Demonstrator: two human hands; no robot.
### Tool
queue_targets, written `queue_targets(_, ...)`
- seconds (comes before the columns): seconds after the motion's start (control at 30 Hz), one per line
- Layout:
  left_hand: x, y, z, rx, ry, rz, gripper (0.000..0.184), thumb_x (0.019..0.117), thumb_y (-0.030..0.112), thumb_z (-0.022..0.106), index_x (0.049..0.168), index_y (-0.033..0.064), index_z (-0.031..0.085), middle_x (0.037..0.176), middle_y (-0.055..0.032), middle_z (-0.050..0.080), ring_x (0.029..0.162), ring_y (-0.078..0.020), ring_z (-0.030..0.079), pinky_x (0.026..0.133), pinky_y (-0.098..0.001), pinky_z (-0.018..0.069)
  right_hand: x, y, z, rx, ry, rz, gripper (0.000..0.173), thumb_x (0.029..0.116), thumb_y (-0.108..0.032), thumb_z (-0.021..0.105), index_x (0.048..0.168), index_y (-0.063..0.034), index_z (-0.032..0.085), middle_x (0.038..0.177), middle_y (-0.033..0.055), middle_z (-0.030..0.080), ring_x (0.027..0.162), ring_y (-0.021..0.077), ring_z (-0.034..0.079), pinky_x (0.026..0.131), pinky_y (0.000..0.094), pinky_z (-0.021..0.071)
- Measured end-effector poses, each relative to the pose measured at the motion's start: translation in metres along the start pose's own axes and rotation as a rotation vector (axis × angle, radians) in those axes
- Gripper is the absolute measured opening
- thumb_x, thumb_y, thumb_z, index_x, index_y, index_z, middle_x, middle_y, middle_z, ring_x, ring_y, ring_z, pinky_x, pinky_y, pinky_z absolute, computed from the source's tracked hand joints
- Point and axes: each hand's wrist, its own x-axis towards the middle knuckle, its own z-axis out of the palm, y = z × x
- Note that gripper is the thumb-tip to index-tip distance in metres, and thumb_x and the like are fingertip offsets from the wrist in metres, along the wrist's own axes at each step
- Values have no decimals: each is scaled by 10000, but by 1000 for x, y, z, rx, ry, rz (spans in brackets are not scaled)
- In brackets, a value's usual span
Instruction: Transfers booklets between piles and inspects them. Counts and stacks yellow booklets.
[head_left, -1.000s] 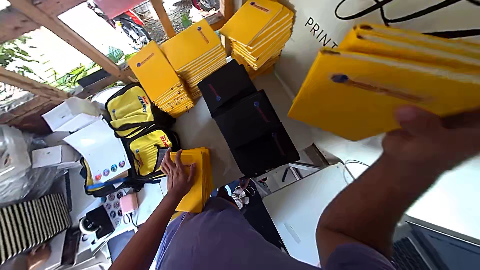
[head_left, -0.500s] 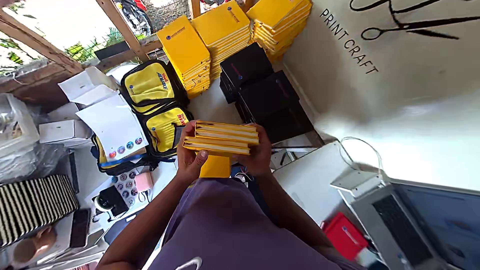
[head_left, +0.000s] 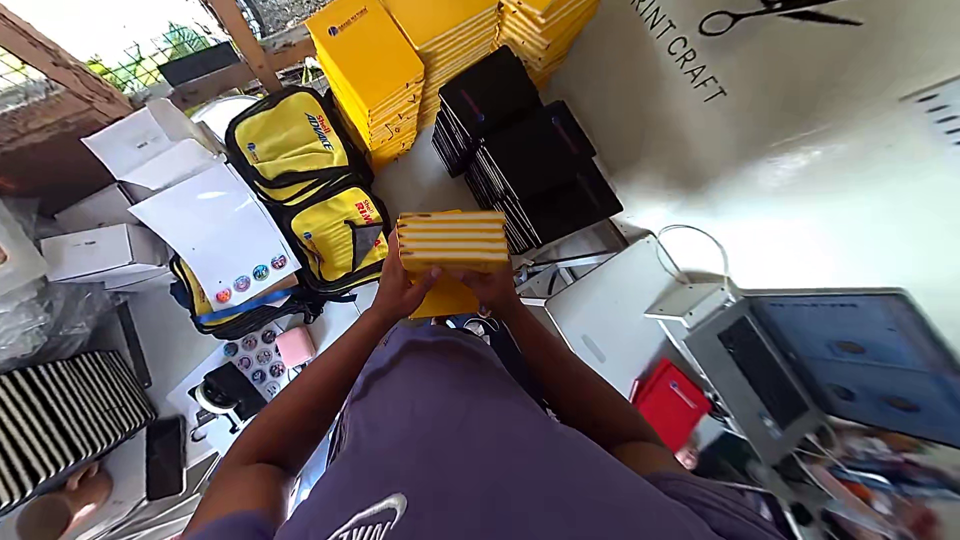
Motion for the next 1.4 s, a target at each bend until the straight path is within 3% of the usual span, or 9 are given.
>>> queue_targets(0.27,35,53,-15,327,-128,-478,612,1064,617,338,1395,130,505,938,-74,735,784,-194,736,713,-479,626,27,-65,4,17,25,557,648,915,-468,770,1438,-185,514,1184,85,720,991,223,734,833,443,637)
queue_targets(0.43,19,32,-16,477,-269,-668,669,1078,603,233,1233,56,585,929,-128,712,898,-291,723,801,-567,575,9,-46,9,69,9,801,686,881,-497,794,1434,-210,508,1166,108,722,941,262,740,771,471,637)
queue_targets(0.53,13,23,-18,577,-301,-712,721,1065,632,189,1177,58,612,945,-141,709,946,-327,713,808,-595,550,9,-37,14,8,38,863,728,822,-519,833,1405,-192,545,1354,160,591,1038,300,695,794,505,625)
queue_targets(0.67,17,21,-16,739,-325,-745,750,1057,636,159,1092,51,626,924,-165,696,945,-366,704,774,-615,535,20,-21,15,-17,53,804,826,828,-398,853,1469,-89,435,1508,204,423,1193,294,629,903,481,610)
queue_targets(0.77,21,20,-14,825,-362,-748,761,1049,641,157,1057,47,633,910,-168,695,928,-367,706,756,-600,540,28,-16,6,-25,-19,688,942,867,-284,822,1591,-150,234,1577,175,376,1251,282,613,948,485,600)
queue_targets(0.87,19,17,-14,838,-371,-726,740,1045,638,161,1043,56,618,879,-151,684,901,-353,706,729,-577,545,35,-17,-1,-32,-113,719,891,905,-238,776,1616,-227,238,1571,197,391,1251,322,619,940,520,601)
queue_targets(1.03,17,11,-27,772,-375,-696,723,1034,684,215,1131,94,620,921,-136,703,922,-351,708,750,-608,536,41,-9,-1,-347,-130,501,892,872,-296,792,1599,-170,291,1570,189,382,1309,291,558,1000,479,560)
queue_targets(1.17,10,-1,-35,558,-224,-539,697,1027,546,494,1513,53,410,1349,-179,598,1038,-289,698,877,-535,594,56,-17,-9,-595,-181,242,481,932,-224,701,1379,-92,585,1578,165,399,1329,260,552,1026,408,553)
queue_targets(1.4,0,-16,-24,159,-58,-410,724,995,361,636,1568,70,302,1460,-162,528,1271,-236,603,1028,-454,555,74,-43,-6,-853,-349,190,208,993,-153,629,1176,-75,690,1482,133,517,1156,249,649,945,413,581)
